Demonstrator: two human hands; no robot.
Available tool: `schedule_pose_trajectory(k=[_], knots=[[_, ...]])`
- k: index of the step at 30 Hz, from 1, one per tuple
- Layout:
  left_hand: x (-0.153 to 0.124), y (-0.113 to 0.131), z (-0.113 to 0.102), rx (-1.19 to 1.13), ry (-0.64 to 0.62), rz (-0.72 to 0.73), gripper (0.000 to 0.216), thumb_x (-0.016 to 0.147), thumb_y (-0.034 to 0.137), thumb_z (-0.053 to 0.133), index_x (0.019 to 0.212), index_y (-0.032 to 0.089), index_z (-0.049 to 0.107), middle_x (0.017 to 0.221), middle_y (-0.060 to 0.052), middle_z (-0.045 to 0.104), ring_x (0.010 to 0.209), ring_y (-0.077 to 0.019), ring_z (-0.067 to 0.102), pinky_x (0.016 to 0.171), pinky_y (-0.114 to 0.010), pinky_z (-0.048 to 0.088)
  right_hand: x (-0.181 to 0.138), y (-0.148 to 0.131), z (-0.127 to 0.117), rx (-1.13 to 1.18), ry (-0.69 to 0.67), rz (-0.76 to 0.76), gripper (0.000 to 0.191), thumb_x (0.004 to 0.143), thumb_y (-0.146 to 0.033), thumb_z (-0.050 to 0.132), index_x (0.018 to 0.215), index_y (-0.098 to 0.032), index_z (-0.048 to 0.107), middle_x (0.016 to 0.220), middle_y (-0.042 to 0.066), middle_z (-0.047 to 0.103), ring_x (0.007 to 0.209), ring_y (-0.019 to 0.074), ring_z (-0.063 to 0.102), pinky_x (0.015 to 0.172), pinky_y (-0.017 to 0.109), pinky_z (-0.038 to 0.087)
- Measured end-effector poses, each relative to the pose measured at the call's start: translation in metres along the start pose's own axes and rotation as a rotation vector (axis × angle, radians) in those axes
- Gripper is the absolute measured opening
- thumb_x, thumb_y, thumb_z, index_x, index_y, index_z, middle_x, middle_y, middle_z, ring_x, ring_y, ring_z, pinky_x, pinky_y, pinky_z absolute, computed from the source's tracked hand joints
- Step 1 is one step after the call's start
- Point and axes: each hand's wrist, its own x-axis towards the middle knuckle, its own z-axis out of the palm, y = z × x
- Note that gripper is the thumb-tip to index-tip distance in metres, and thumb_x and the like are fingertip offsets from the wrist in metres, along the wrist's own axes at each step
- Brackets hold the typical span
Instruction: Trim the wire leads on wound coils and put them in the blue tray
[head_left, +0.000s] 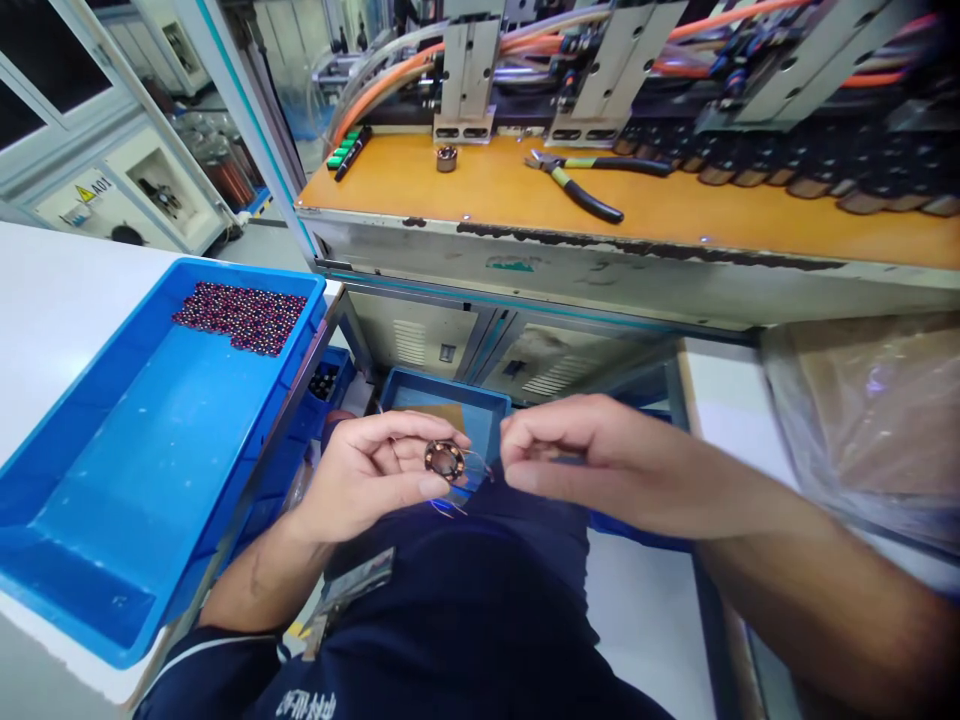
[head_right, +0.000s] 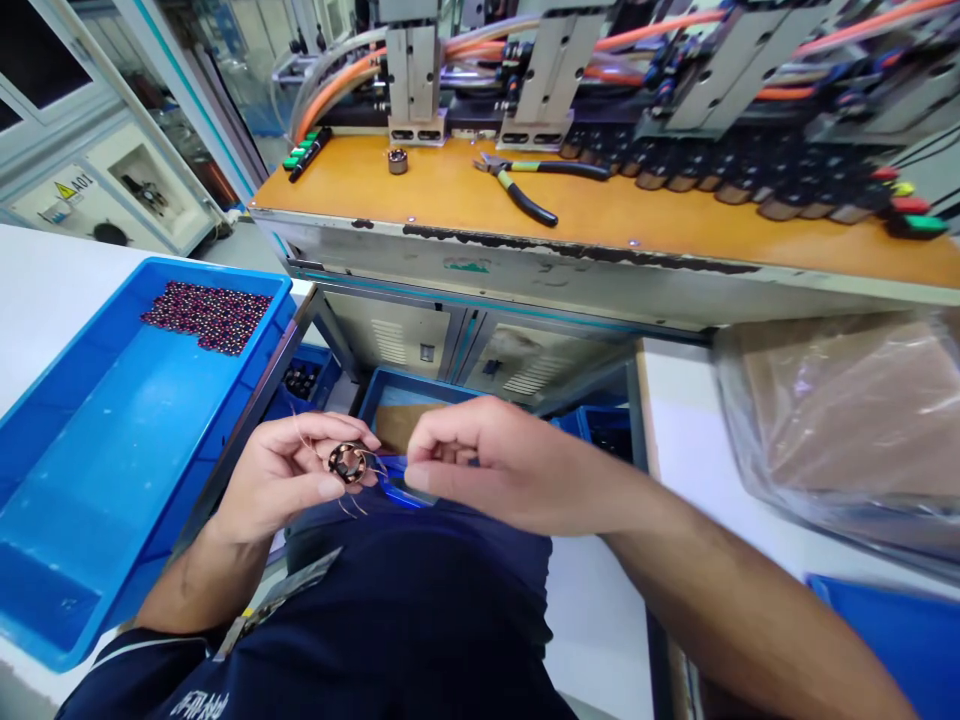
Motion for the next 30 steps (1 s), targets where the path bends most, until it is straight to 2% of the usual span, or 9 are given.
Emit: schedule_pose_trajectory(k=[4, 7, 9, 13, 15, 17, 22, 25, 30], knots=[[0.000, 0.006, 0.004, 0.073, -0.050, -0.124, 0.034, 0.067, 0.012, 0.086, 0.099, 0.014, 0.076, 0.091, -0.008, 0.079, 0.076, -0.0169, 0.076, 0.070, -0.023, 0.062, 0.012, -0.012, -0.012, -0.124, 0.068, -0.148, 0.022, 0.079, -0.034, 0.077, 0.090, -0.017, 0.069, 0.080, 0.001, 0.061, 0.071, 0.0103, 0.056, 0.064, 0.021, 0.047], [0.000, 0.007, 0.005, 0.122, -0.106, -0.167, 0.031, 0.067, 0.013, 0.085, 0.096, 0.013, 0.075, 0.076, -0.004, 0.076, 0.065, -0.0141, 0.072, 0.062, -0.022, 0.060, 0.028, -0.015, -0.008, -0.118, -0.058, -0.260, 0.010, 0.084, -0.025, 0.072, 0.080, -0.016, 0.069, 0.082, 0.000, 0.061, 0.074, 0.0094, 0.058, 0.070, 0.021, 0.048], [0.000, 0.006, 0.003, 0.136, -0.124, -0.171, 0.028, 0.067, 0.011, 0.084, 0.094, 0.012, 0.075, 0.071, -0.002, 0.074, 0.061, -0.0118, 0.069, 0.060, -0.019, 0.058, 0.034, -0.014, -0.003, -0.124, -0.074, -0.271, 0.013, 0.086, -0.020, 0.068, 0.074, -0.016, 0.067, 0.080, -0.001, 0.061, 0.072, 0.0082, 0.059, 0.068, 0.021, 0.047], [-0.004, 0.005, -0.001, 0.115, -0.052, -0.119, 0.034, 0.066, 0.010, 0.085, 0.099, 0.014, 0.075, 0.079, -0.004, 0.076, 0.067, -0.0136, 0.072, 0.064, -0.023, 0.061, 0.030, -0.014, 0.007, -0.121, 0.109, -0.160, 0.019, 0.087, -0.024, 0.066, 0.070, -0.016, 0.063, 0.073, -0.002, 0.059, 0.064, 0.0078, 0.054, 0.060, 0.020, 0.043], [-0.004, 0.004, -0.003, 0.104, -0.009, -0.042, 0.036, 0.065, 0.009, 0.085, 0.099, 0.015, 0.076, 0.089, -0.006, 0.077, 0.072, -0.0139, 0.073, 0.067, -0.022, 0.062, 0.023, -0.016, 0.011, -0.082, 0.205, -0.062, 0.021, 0.086, -0.026, 0.066, 0.068, -0.017, 0.061, 0.069, -0.002, 0.058, 0.061, 0.0081, 0.052, 0.055, 0.020, 0.041], [-0.004, 0.002, -0.005, 0.093, -0.014, 0.052, 0.037, 0.065, 0.007, 0.085, 0.099, 0.018, 0.077, 0.098, -0.008, 0.077, 0.078, -0.0141, 0.074, 0.070, -0.021, 0.061, 0.015, -0.019, 0.013, -0.035, 0.243, 0.024, 0.021, 0.085, -0.026, 0.066, 0.066, -0.017, 0.061, 0.067, -0.001, 0.058, 0.059, 0.0085, 0.051, 0.052, 0.019, 0.040], [-0.001, -0.002, -0.007, 0.122, -0.094, 0.150, 0.039, 0.067, 0.003, 0.082, 0.102, 0.020, 0.077, 0.104, -0.008, 0.075, 0.087, -0.0150, 0.073, 0.075, -0.021, 0.061, 0.007, -0.024, 0.015, 0.058, 0.174, 0.119, 0.017, 0.085, -0.027, 0.064, 0.071, -0.017, 0.064, 0.057, -0.003, 0.056, 0.049, 0.0063, 0.045, 0.042, 0.018, 0.031], [0.000, -0.003, -0.007, 0.161, -0.079, 0.142, 0.038, 0.066, 0.003, 0.083, 0.100, 0.019, 0.078, 0.104, -0.009, 0.074, 0.085, -0.0154, 0.073, 0.072, -0.021, 0.061, 0.008, -0.026, 0.015, -0.027, 0.141, 0.155, 0.018, 0.087, -0.025, 0.062, 0.072, -0.017, 0.067, 0.054, -0.004, 0.055, 0.047, 0.0062, 0.044, 0.040, 0.018, 0.030], [0.001, -0.004, -0.005, 0.061, -0.088, 0.072, 0.035, 0.063, 0.006, 0.086, 0.096, 0.018, 0.078, 0.098, -0.008, 0.074, 0.078, -0.0134, 0.072, 0.070, -0.021, 0.060, 0.008, -0.028, 0.015, -0.149, 0.117, 0.076, 0.021, 0.089, -0.022, 0.057, 0.070, -0.018, 0.066, 0.059, -0.003, 0.059, 0.052, 0.0072, 0.048, 0.046, 0.019, 0.036]])
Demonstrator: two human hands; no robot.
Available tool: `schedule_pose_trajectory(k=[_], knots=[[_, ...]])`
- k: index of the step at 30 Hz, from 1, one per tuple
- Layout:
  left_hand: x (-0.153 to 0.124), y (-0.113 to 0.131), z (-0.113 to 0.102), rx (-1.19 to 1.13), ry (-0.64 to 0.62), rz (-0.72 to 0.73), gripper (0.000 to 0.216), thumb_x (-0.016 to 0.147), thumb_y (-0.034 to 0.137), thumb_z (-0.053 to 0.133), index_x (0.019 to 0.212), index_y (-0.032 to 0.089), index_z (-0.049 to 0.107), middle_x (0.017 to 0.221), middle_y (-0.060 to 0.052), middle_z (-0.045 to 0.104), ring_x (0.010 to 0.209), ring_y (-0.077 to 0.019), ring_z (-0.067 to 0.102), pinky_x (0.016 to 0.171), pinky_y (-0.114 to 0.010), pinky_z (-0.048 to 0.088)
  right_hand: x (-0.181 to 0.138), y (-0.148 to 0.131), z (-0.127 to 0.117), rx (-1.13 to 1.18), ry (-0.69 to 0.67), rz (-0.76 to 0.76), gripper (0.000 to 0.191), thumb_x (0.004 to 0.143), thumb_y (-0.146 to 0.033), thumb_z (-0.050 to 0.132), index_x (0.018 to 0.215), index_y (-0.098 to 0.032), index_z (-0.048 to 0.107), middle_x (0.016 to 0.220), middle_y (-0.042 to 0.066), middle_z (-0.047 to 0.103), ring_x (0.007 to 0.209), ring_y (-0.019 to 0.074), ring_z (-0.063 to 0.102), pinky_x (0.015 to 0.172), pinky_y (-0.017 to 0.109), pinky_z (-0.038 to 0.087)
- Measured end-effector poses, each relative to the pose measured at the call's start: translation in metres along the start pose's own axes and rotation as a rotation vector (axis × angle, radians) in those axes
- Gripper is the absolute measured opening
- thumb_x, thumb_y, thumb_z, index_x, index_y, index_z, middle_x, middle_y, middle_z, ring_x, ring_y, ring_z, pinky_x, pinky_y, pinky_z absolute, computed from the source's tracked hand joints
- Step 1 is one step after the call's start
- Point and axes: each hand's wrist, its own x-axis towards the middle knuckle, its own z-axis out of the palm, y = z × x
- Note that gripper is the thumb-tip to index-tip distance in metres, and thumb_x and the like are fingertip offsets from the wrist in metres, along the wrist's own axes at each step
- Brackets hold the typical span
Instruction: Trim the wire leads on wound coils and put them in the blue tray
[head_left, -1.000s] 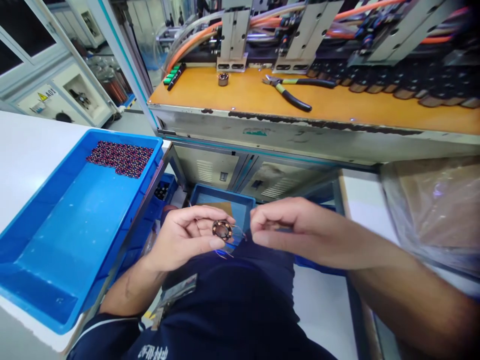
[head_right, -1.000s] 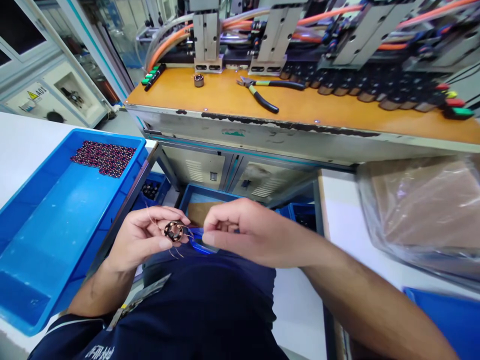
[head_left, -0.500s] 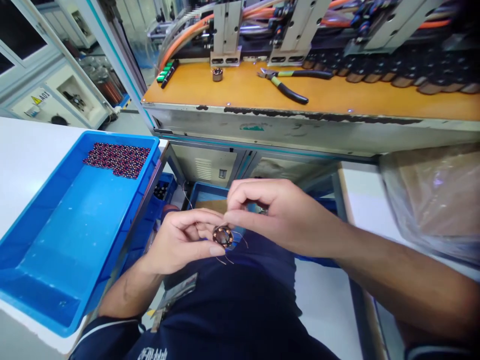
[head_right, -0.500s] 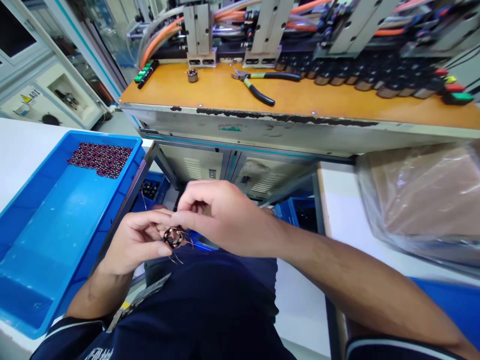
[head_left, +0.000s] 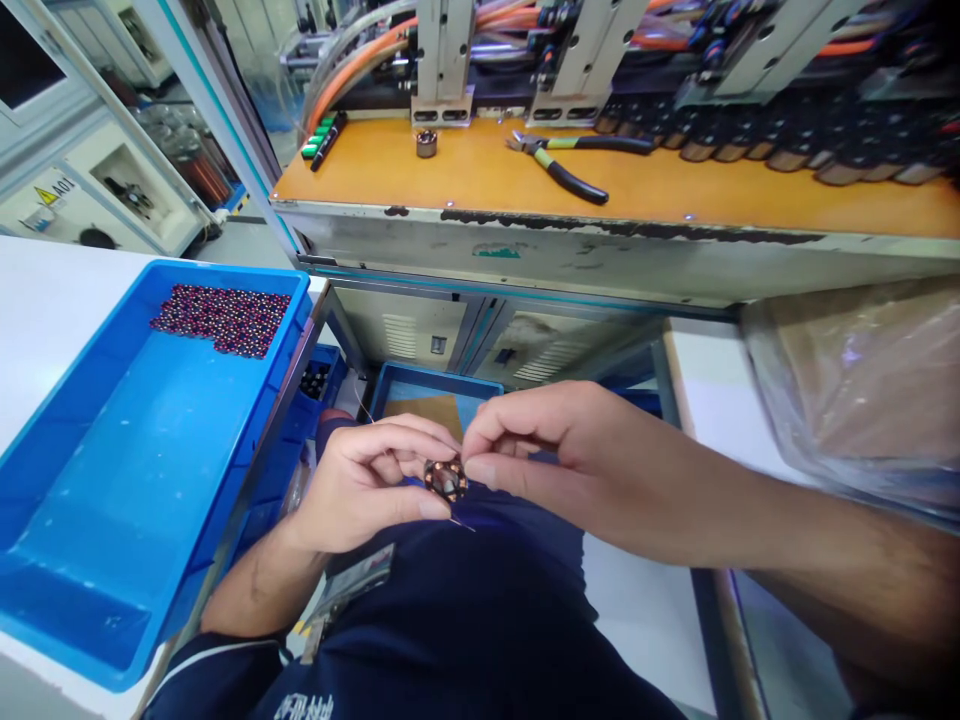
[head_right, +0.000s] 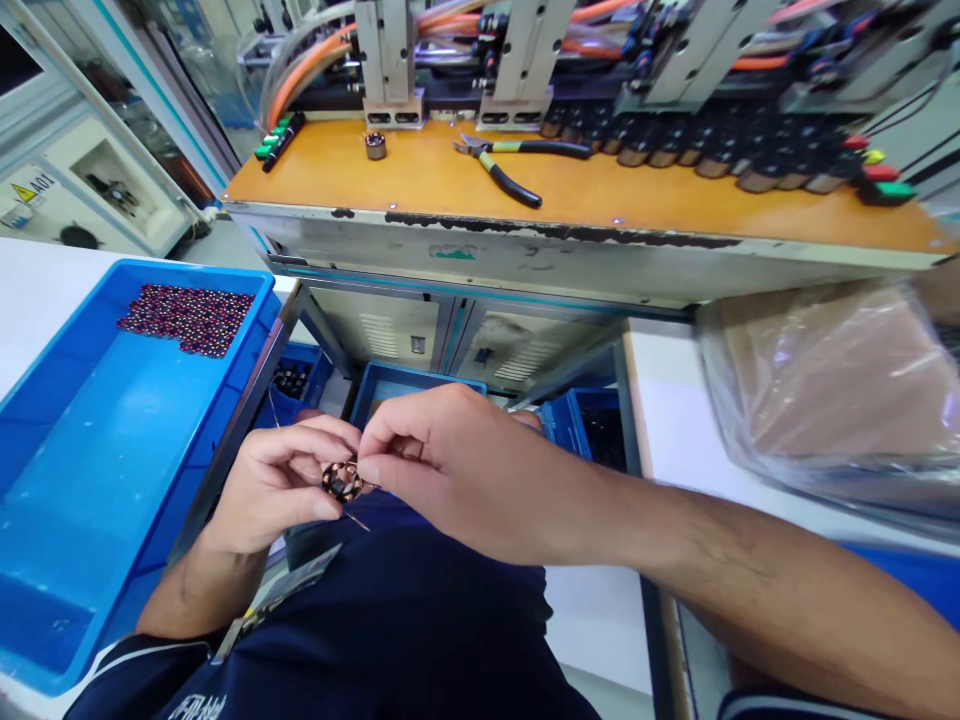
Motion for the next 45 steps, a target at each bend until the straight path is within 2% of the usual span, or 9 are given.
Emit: schedule_pose_trajectory(k=[8, 17, 20, 23, 25, 29, 34, 38, 45], knots=[[0.002, -0.001, 0.000, -0.102, -0.046, 0.013, 0.044, 0.058, 0.014, 0.091, 0.100, 0.023, 0.079, 0.095, -0.005, 0.069, 0.075, -0.0098, 0.067, 0.066, -0.017, 0.057, -0.009, 0.004, 0.006, 0.068, 0.045, -0.160, 0.017, 0.090, -0.020, 0.060, 0.074, -0.018, 0.064, 0.068, -0.004, 0.062, 0.059, 0.0052, 0.052, 0.054, 0.018, 0.038], [0.004, -0.003, 0.004, -0.029, -0.076, 0.082, 0.049, 0.053, 0.013, 0.093, 0.099, 0.022, 0.078, 0.092, -0.005, 0.065, 0.075, -0.0102, 0.066, 0.067, -0.018, 0.058, -0.016, 0.005, 0.005, 0.051, -0.004, -0.154, 0.017, 0.091, -0.020, 0.059, 0.075, -0.018, 0.064, 0.066, -0.004, 0.063, 0.057, 0.0065, 0.054, 0.053, 0.019, 0.039], [0.004, -0.004, 0.005, -0.111, -0.086, 0.053, 0.041, 0.060, 0.015, 0.090, 0.098, 0.020, 0.077, 0.094, -0.005, 0.063, 0.073, -0.0117, 0.069, 0.067, -0.021, 0.059, -0.020, 0.013, -0.001, -0.131, -0.051, -0.301, 0.013, 0.092, -0.020, 0.060, 0.081, -0.019, 0.064, 0.071, -0.002, 0.066, 0.063, 0.0086, 0.059, 0.059, 0.021, 0.044], [0.004, -0.005, 0.007, -0.241, -0.115, -0.020, 0.036, 0.064, 0.017, 0.088, 0.098, 0.018, 0.076, 0.093, -0.003, 0.062, 0.072, -0.0128, 0.072, 0.067, -0.021, 0.059, -0.021, 0.023, -0.006, -0.362, 0.151, -0.523, 0.005, 0.093, -0.019, 0.061, 0.095, -0.018, 0.065, 0.085, 0.004, 0.069, 0.076, 0.0125, 0.063, 0.069, 0.025, 0.050], [0.006, -0.006, 0.008, -0.321, -0.139, -0.088, 0.035, 0.064, 0.018, 0.089, 0.096, 0.017, 0.076, 0.094, -0.003, 0.062, 0.071, -0.0119, 0.072, 0.068, -0.020, 0.059, -0.020, 0.026, -0.006, -0.469, 0.257, -0.652, 0.013, 0.093, -0.017, 0.061, 0.105, -0.016, 0.063, 0.094, 0.007, 0.069, 0.084, 0.0140, 0.063, 0.075, 0.027, 0.052], [0.008, -0.007, 0.011, -0.412, -0.162, -0.217, 0.034, 0.061, 0.019, 0.090, 0.092, 0.016, 0.076, 0.090, -0.002, 0.064, 0.068, -0.0106, 0.071, 0.065, -0.017, 0.058, -0.015, 0.025, -0.002, -0.534, 0.260, -0.767, 0.009, 0.095, -0.018, 0.060, 0.103, -0.014, 0.063, 0.095, 0.006, 0.069, 0.086, 0.0127, 0.061, 0.077, 0.027, 0.052], [0.008, -0.009, 0.012, -0.439, -0.153, -0.267, 0.034, 0.060, 0.019, 0.091, 0.091, 0.015, 0.077, 0.091, -0.003, 0.065, 0.069, -0.0099, 0.069, 0.066, -0.018, 0.057, -0.012, 0.022, -0.002, -0.501, 0.213, -0.806, 0.005, 0.096, -0.016, 0.058, 0.095, -0.017, 0.063, 0.090, 0.003, 0.071, 0.080, 0.0112, 0.061, 0.071, 0.026, 0.049], [0.009, -0.010, 0.011, -0.423, -0.137, -0.245, 0.034, 0.062, 0.018, 0.090, 0.094, 0.016, 0.077, 0.093, -0.003, 0.065, 0.066, -0.0084, 0.068, 0.064, -0.016, 0.056, -0.016, 0.027, -0.001, -0.519, 0.273, -0.833, 0.005, 0.094, -0.014, 0.059, 0.097, -0.014, 0.064, 0.089, 0.005, 0.072, 0.082, 0.0134, 0.063, 0.071, 0.028, 0.052], [0.013, -0.012, 0.013, -0.058, -0.050, 0.091, 0.044, 0.062, 0.008, 0.088, 0.102, 0.022, 0.078, 0.099, -0.004, 0.065, 0.081, -0.0096, 0.065, 0.072, -0.018, 0.055, -0.020, 0.035, 0.023, -0.376, 0.521, -0.627, 0.006, 0.093, -0.011, 0.059, 0.093, -0.014, 0.065, 0.084, 0.005, 0.069, 0.074, 0.0091, 0.065, 0.066, 0.021, 0.054]])
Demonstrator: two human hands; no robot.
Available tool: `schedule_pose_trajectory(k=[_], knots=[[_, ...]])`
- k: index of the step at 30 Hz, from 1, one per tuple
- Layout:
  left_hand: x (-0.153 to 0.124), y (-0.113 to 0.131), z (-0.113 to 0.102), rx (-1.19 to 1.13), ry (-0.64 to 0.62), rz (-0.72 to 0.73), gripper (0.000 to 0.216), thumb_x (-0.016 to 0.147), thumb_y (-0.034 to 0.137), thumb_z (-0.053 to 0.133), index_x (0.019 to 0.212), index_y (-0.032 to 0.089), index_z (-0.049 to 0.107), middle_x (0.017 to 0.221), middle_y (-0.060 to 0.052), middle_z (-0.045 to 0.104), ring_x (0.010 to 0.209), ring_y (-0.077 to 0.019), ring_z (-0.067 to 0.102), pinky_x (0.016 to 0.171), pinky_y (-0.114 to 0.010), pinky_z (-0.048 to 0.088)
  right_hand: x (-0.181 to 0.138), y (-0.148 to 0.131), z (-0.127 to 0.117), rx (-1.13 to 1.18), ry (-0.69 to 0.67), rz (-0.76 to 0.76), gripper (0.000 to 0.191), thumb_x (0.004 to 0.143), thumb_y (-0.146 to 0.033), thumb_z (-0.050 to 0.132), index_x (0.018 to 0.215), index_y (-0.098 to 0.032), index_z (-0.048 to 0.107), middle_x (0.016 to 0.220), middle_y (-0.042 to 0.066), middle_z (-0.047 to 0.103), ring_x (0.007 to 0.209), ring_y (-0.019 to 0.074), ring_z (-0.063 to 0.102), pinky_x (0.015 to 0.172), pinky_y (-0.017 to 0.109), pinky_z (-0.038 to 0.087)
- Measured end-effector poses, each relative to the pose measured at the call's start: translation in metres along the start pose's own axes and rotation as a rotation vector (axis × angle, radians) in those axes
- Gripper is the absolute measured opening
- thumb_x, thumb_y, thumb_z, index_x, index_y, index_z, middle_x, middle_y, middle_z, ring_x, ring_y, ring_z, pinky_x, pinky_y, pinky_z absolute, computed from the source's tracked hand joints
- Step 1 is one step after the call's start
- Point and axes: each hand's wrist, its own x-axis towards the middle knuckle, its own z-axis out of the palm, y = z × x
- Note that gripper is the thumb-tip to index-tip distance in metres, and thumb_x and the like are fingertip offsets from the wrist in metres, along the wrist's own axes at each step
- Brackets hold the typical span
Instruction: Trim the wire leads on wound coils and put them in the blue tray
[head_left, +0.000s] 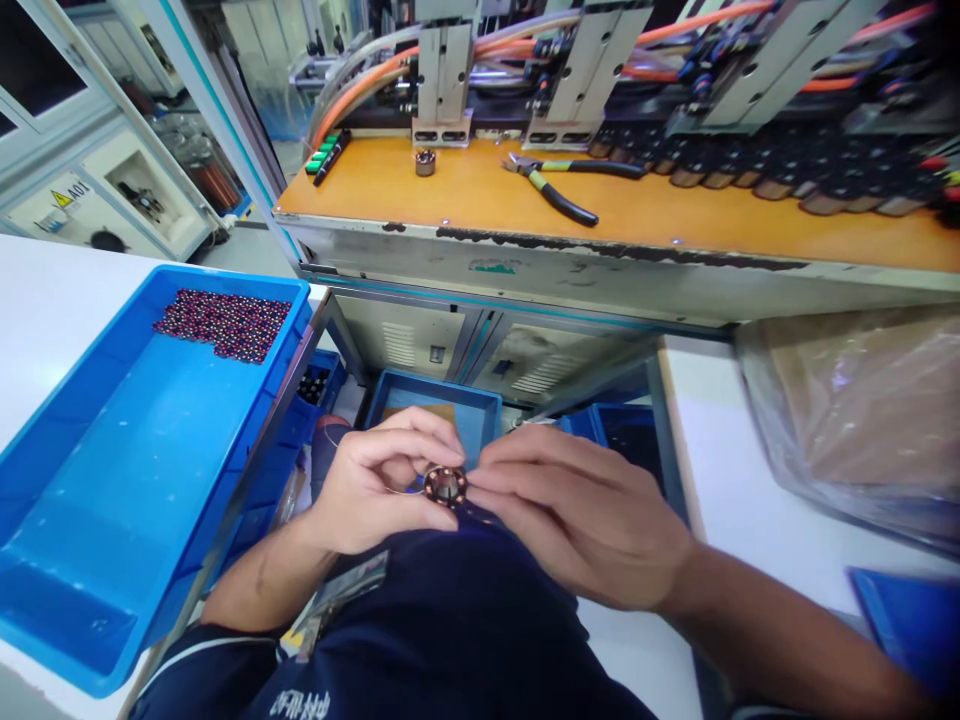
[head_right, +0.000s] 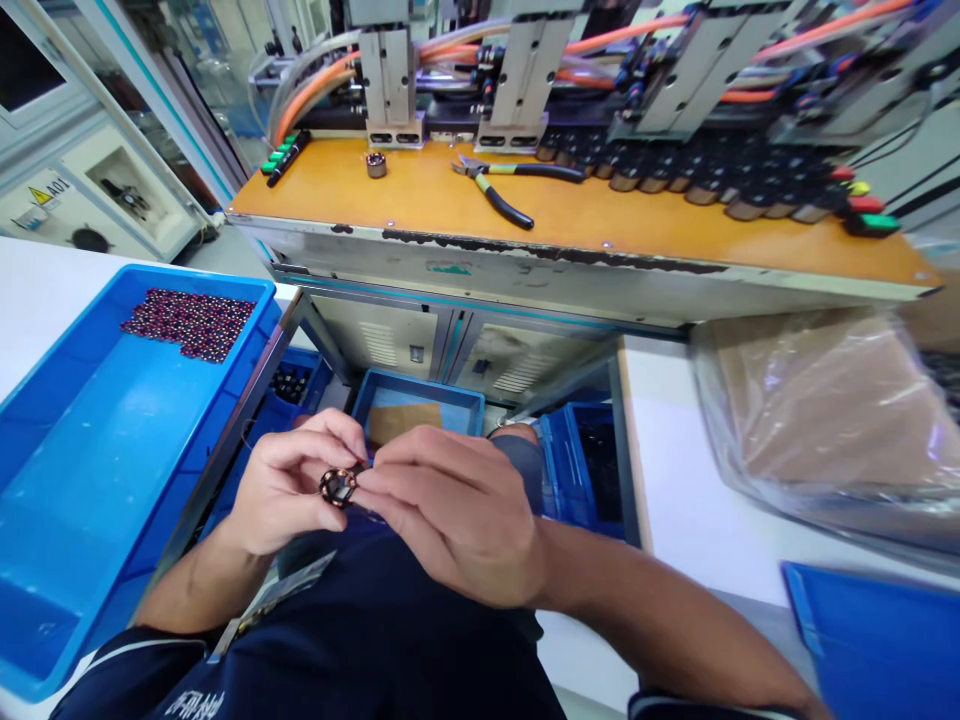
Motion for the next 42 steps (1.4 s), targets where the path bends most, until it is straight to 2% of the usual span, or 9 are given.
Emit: schedule_pose_trajectory(k=[6, 11, 17, 21, 25, 30, 35, 38, 42], knots=[[-0.002, 0.001, -0.003, 0.126, 0.013, -0.023, 0.063, 0.062, 0.013, 0.089, 0.120, 0.024, 0.069, 0.100, -0.004, 0.069, 0.085, -0.0121, 0.066, 0.078, -0.021, 0.056, -0.006, 0.005, 0.016, -0.009, 0.142, -0.002, 0.008, 0.090, -0.008, 0.056, 0.088, -0.015, 0.060, 0.080, 0.005, 0.067, 0.071, 0.0096, 0.065, 0.062, 0.021, 0.053], [-0.011, 0.006, -0.007, 0.119, -0.015, -0.230, 0.029, 0.085, 0.013, 0.070, 0.113, 0.017, 0.065, 0.079, -0.002, 0.070, 0.068, -0.0112, 0.069, 0.063, -0.019, 0.056, -0.007, 0.007, 0.018, -0.045, 0.145, -0.016, 0.009, 0.089, -0.008, 0.058, 0.088, -0.016, 0.060, 0.078, 0.003, 0.067, 0.068, 0.0096, 0.064, 0.062, 0.021, 0.054], [-0.009, 0.001, -0.004, 0.049, 0.037, 0.035, 0.031, 0.073, 0.005, 0.079, 0.099, 0.019, 0.069, 0.113, -0.006, 0.066, 0.082, -0.0134, 0.073, 0.075, -0.025, 0.061, -0.005, 0.001, 0.022, -0.109, 0.173, 0.114, 0.013, 0.086, -0.004, 0.059, 0.087, -0.017, 0.060, 0.077, 0.002, 0.065, 0.069, 0.0102, 0.063, 0.063, 0.021, 0.054], [-0.007, -0.004, -0.003, -0.121, 0.007, 0.126, 0.027, 0.065, 0.012, 0.087, 0.073, 0.015, 0.062, 0.103, -0.005, 0.072, 0.103, -0.0240, 0.072, 0.092, -0.040, 0.058, -0.004, 0.002, 0.016, -0.074, 0.130, 0.048, 0.011, 0.087, -0.006, 0.058, 0.090, -0.017, 0.058, 0.076, 0.001, 0.063, 0.068, 0.0097, 0.063, 0.061, 0.021, 0.053], [-0.008, -0.004, -0.003, -0.302, 0.012, -0.091, 0.037, 0.068, 0.035, 0.087, 0.090, 0.018, 0.063, 0.099, -0.007, 0.073, 0.106, -0.0244, 0.070, 0.091, -0.038, 0.055, -0.001, 0.001, 0.007, -0.162, 0.032, -0.108, 0.009, 0.089, -0.010, 0.059, 0.091, -0.019, 0.058, 0.076, 0.001, 0.065, 0.066, 0.0117, 0.066, 0.062, 0.023, 0.056], [-0.013, -0.001, -0.004, -0.241, -0.149, -0.402, 0.038, 0.079, 0.044, 0.076, 0.100, 0.015, 0.061, 0.072, 0.000, 0.065, 0.057, -0.0093, 0.065, 0.059, -0.020, 0.052, 0.008, -0.003, 0.002, -0.198, -0.099, -0.169, 0.012, 0.092, -0.011, 0.054, 0.085, -0.020, 0.056, 0.070, -0.001, 0.063, 0.058, 0.0108, 0.062, 0.054, 0.023, 0.052], [-0.015, -0.003, -0.003, -0.219, -0.027, -0.164, 0.028, 0.083, 0.025, 0.075, 0.107, 0.018, 0.063, 0.086, -0.002, 0.067, 0.069, -0.0106, 0.071, 0.061, -0.019, 0.055, 0.008, -0.001, 0.004, -0.384, -0.022, -0.176, 0.005, 0.092, -0.015, 0.058, 0.090, -0.019, 0.058, 0.074, 0.002, 0.064, 0.062, 0.0123, 0.063, 0.057, 0.024, 0.054], [-0.014, -0.005, -0.004, -0.207, 0.010, -0.037, 0.031, 0.064, 0.017, 0.088, 0.089, 0.017, 0.070, 0.111, -0.007, 0.067, 0.091, -0.0186, 0.073, 0.082, -0.032, 0.060, 0.008, -0.001, 0.004, -0.388, -0.035, -0.105, 0.004, 0.092, -0.015, 0.057, 0.091, -0.019, 0.056, 0.075, 0.002, 0.063, 0.062, 0.0115, 0.063, 0.053, 0.022, 0.053], [-0.011, -0.007, -0.007, -0.334, 0.022, -0.006, 0.044, 0.048, 0.024, 0.097, 0.080, 0.018, 0.067, 0.100, -0.006, 0.073, 0.114, -0.0304, 0.067, 0.099, -0.047, 0.052, 0.012, -0.001, 0.001, -0.303, -0.062, -0.170, 0.006, 0.094, -0.015, 0.054, 0.092, -0.020, 0.056, 0.075, 0.002, 0.062, 0.064, 0.0114, 0.064, 0.055, 0.023, 0.054]])
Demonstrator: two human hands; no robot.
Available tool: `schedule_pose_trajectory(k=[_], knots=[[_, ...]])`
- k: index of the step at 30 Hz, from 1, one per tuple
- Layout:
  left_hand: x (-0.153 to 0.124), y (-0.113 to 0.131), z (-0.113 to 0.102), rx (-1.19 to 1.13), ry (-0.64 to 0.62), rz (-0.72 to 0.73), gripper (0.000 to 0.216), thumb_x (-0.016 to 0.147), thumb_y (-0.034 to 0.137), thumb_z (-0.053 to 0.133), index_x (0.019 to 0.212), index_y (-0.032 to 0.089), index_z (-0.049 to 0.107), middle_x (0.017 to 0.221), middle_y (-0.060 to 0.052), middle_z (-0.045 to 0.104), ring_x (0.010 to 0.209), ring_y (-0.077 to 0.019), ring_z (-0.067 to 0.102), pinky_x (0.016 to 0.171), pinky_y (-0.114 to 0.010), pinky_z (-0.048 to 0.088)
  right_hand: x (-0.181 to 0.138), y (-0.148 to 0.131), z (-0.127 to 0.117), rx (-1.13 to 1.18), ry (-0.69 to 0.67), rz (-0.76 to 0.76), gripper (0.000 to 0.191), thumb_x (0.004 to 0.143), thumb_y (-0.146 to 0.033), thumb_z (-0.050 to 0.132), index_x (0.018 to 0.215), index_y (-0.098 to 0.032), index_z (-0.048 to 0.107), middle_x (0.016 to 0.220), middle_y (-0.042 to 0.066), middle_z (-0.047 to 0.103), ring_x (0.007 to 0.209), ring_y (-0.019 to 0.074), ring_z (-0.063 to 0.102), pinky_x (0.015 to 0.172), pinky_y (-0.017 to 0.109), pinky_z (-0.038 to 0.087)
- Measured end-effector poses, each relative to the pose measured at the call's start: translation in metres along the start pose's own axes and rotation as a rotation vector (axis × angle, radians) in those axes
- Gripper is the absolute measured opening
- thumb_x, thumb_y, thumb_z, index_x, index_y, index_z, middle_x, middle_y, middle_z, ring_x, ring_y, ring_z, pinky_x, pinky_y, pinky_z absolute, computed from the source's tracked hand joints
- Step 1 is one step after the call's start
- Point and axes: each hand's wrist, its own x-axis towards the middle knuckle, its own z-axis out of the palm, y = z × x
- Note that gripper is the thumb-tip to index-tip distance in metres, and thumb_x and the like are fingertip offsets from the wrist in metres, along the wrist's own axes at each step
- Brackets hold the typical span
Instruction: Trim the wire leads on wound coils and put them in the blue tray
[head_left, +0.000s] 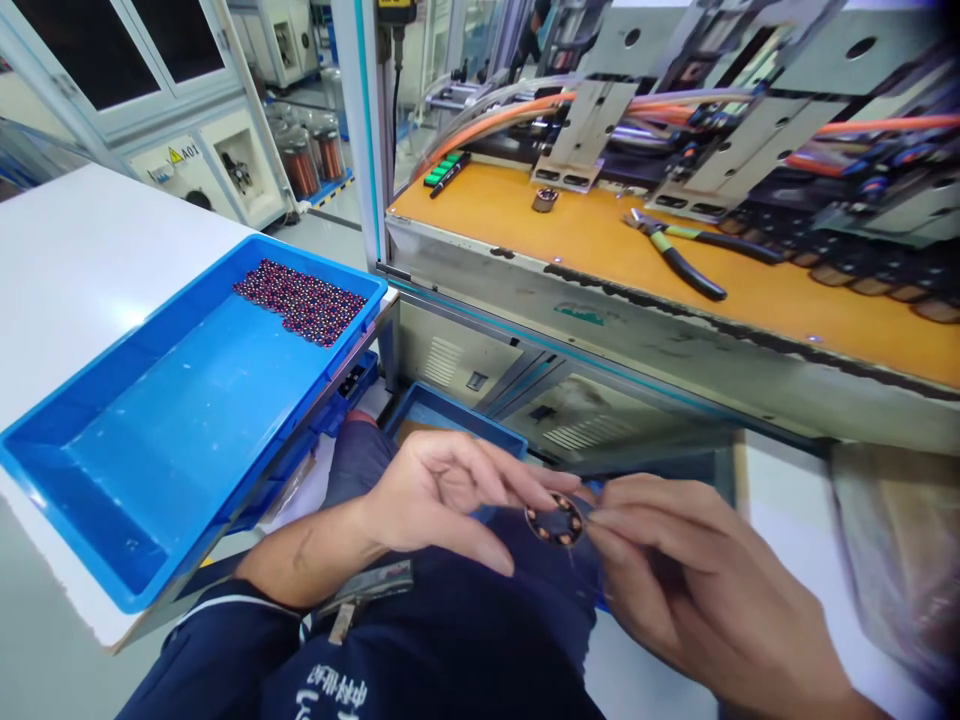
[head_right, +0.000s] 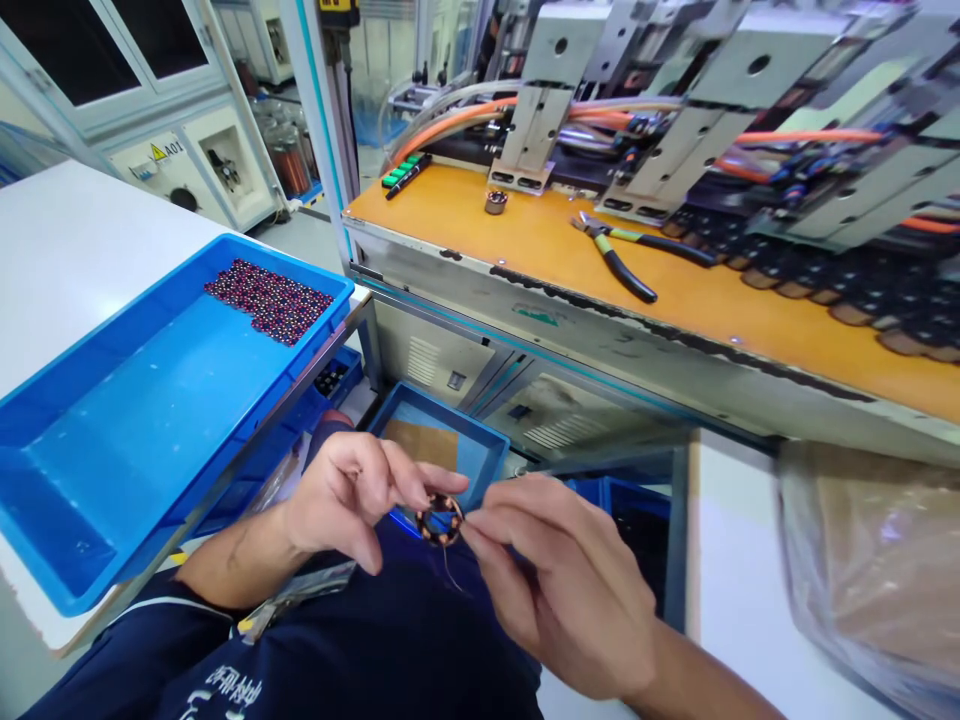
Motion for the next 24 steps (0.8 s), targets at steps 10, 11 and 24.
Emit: schedule_pose_trajectory(k=[10, 11, 24], knots=[[-0.0048, -0.0013, 0.0061, -0.011, -0.113, -0.242, 0.028, 0.086, 0.027, 0.071, 0.108, 0.018, 0.056, 0.072, 0.001, 0.066, 0.061, -0.0115, 0.070, 0.056, -0.018, 0.053, 0.0053, 0.0037, -0.0073, 0.015, -0.071, -0.081, 0.011, 0.095, -0.016, 0.054, 0.085, -0.018, 0.059, 0.072, 0.002, 0.064, 0.059, 0.0100, 0.062, 0.055, 0.022, 0.054], [-0.0046, -0.0014, 0.0070, 0.005, -0.084, -0.197, 0.028, 0.086, 0.024, 0.071, 0.108, 0.018, 0.056, 0.076, 0.000, 0.067, 0.065, -0.0117, 0.071, 0.057, -0.018, 0.054, 0.0048, 0.0037, -0.0069, -0.021, -0.056, -0.073, 0.010, 0.095, -0.016, 0.055, 0.086, -0.018, 0.060, 0.073, 0.003, 0.064, 0.060, 0.0106, 0.063, 0.056, 0.022, 0.055], [0.0010, 0.0010, 0.0042, -0.027, -0.119, -0.384, 0.043, 0.080, 0.049, 0.074, 0.099, 0.013, 0.062, 0.080, -0.008, 0.072, 0.070, -0.0154, 0.072, 0.066, -0.025, 0.055, -0.0016, 0.0015, -0.0099, 0.081, -0.057, -0.036, 0.008, 0.092, -0.012, 0.058, 0.090, -0.019, 0.061, 0.078, 0.001, 0.066, 0.066, 0.0122, 0.065, 0.058, 0.025, 0.056]])
